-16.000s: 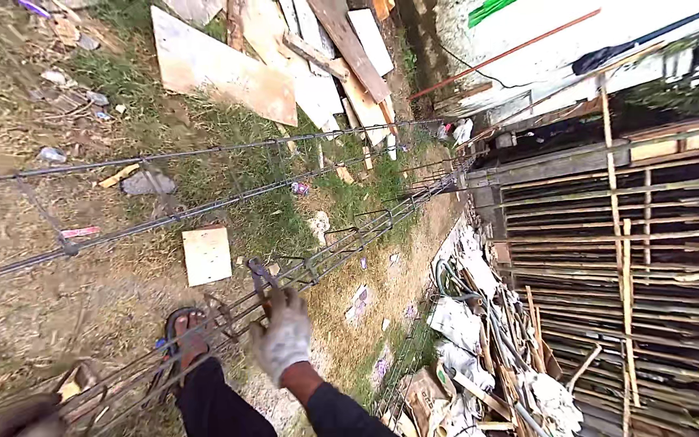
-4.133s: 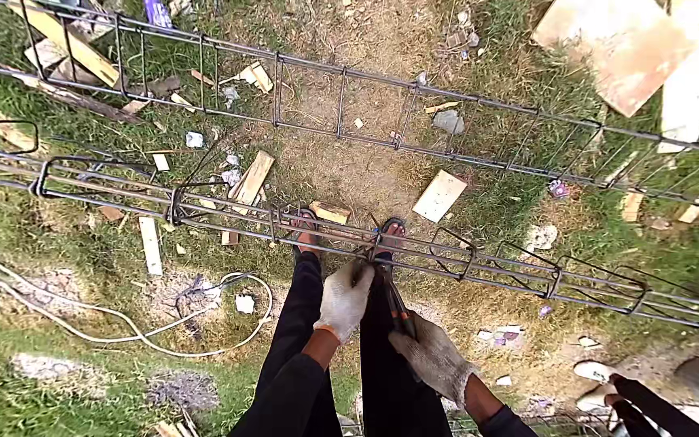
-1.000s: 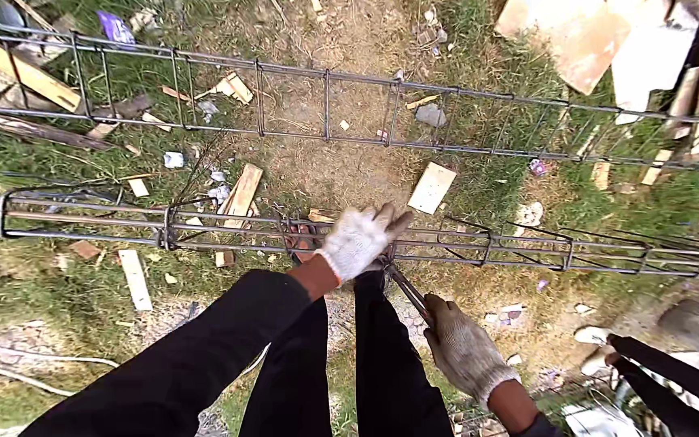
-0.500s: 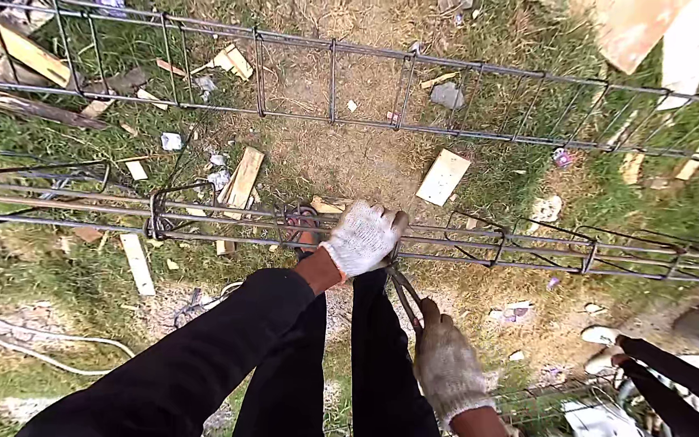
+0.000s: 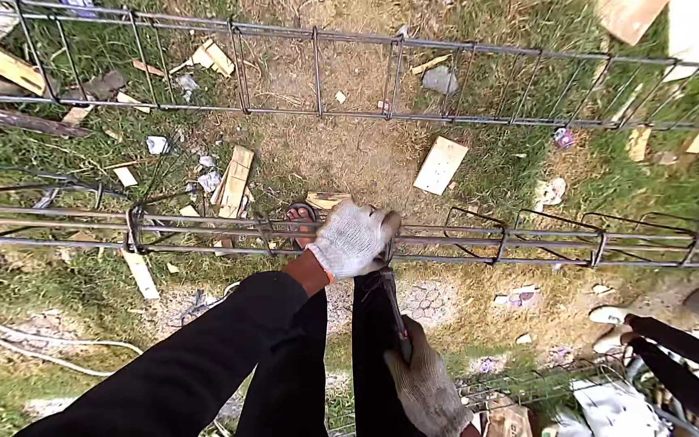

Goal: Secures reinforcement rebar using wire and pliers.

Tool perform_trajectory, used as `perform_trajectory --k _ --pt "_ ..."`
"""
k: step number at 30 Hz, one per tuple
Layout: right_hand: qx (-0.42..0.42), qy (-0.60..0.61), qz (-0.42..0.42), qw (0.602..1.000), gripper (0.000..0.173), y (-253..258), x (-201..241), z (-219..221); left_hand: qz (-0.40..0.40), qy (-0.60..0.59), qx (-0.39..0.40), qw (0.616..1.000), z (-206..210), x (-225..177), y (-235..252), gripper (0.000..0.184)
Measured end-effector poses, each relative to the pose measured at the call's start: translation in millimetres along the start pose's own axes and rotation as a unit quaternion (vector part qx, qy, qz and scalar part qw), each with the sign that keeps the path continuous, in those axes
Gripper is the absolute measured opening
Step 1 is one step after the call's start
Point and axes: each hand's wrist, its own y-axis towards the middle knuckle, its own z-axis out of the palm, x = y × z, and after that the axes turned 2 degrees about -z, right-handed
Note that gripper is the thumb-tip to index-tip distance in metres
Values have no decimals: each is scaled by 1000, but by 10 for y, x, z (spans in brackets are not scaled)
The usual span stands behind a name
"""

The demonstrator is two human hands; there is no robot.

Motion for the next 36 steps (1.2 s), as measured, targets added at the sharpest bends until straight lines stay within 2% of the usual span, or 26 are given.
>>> perform_trajectory --k 1,2,3,4,5,6,7,8,10,12,14,17,19,21,23,25,26,28,29,30,32,33,34,35,36 --pt "34 118 -3 992 57 -52 -34 79 0 1 10 1000 9 -1 -27 80" --pt "84 258 1 963 51 -108 -70 128 1 -1 23 1000 20 -15 -55 82" --pt "143 397 8 907 46 -151 -88 136 4 -3 28 1000 33 -30 -73 83" --pt "186 470 12 863 44 -156 -104 122 3 0 28 1000 38 -33 -74 84" --pt "189 462 4 866 43 -137 -124 98 1 6 22 1000 43 -27 -70 83" --pt "150 373 -14 915 43 -114 -146 59 0 10 19 1000 45 -26 -74 82" --pt "87 215 -31 972 48 -79 -159 8 -1 10 19 1000 46 -27 -84 82" --pt "30 53 -38 997 55 -20 -150 -54 -4 15 28 999 32 -22 -80 82" --pt "-47 -154 -29 987 54 156 -141 -142 -2 31 18 999 6 4 -25 82" --pt "-81 -238 -17 968 47 268 -151 -210 2 42 10 999 5 -3 -16 82" --pt "-145 -280 -84 945 38 425 -258 -323 6 49 -6 999 3 27 -5 83" --pt "-181 -309 -166 919 32 592 -420 -521 11 52 -19 998 14 37 -4 82" --pt "-114 -240 -121 956 38 414 -270 -434 12 49 -27 998 28 58 6 84" --pt "-38 -86 -43 995 51 76 -57 -146 6 39 -25 999 44 45 -3 86" --pt "-22 -35 -36 998 55 49 -114 -60 6 35 -20 999 74 41 -7 88" --pt "19 -87 -65 994 51 187 -312 -251 -3 33 7 999 110 8 -105 88" --pt "53 -84 -52 994 52 233 -304 -351 -12 30 16 999 109 -4 -94 87" --pt "80 39 -37 995 54 236 -237 -312 -14 36 6 999 98 33 35 86" --pt "105 158 -37 981 48 218 -243 -199 -15 39 7 999 90 60 52 85" --pt "152 306 -27 940 41 150 -265 -76 -13 39 17 999 84 67 21 85" --pt "284 536 -12 795 35 59 -343 23 -4 32 19 999 116 34 -72 87" --pt "341 591 -22 730 35 111 -385 36 4 33 -1 999 135 55 -57 87" --pt "375 609 -25 699 36 151 -425 56 8 36 -19 999 154 63 -45 87" --pt "379 598 -14 706 35 158 -433 69 7 37 -27 999 162 58 -54 86" --pt "365 573 -2 734 34 154 -409 64 3 40 -24 999 147 50 -58 86"
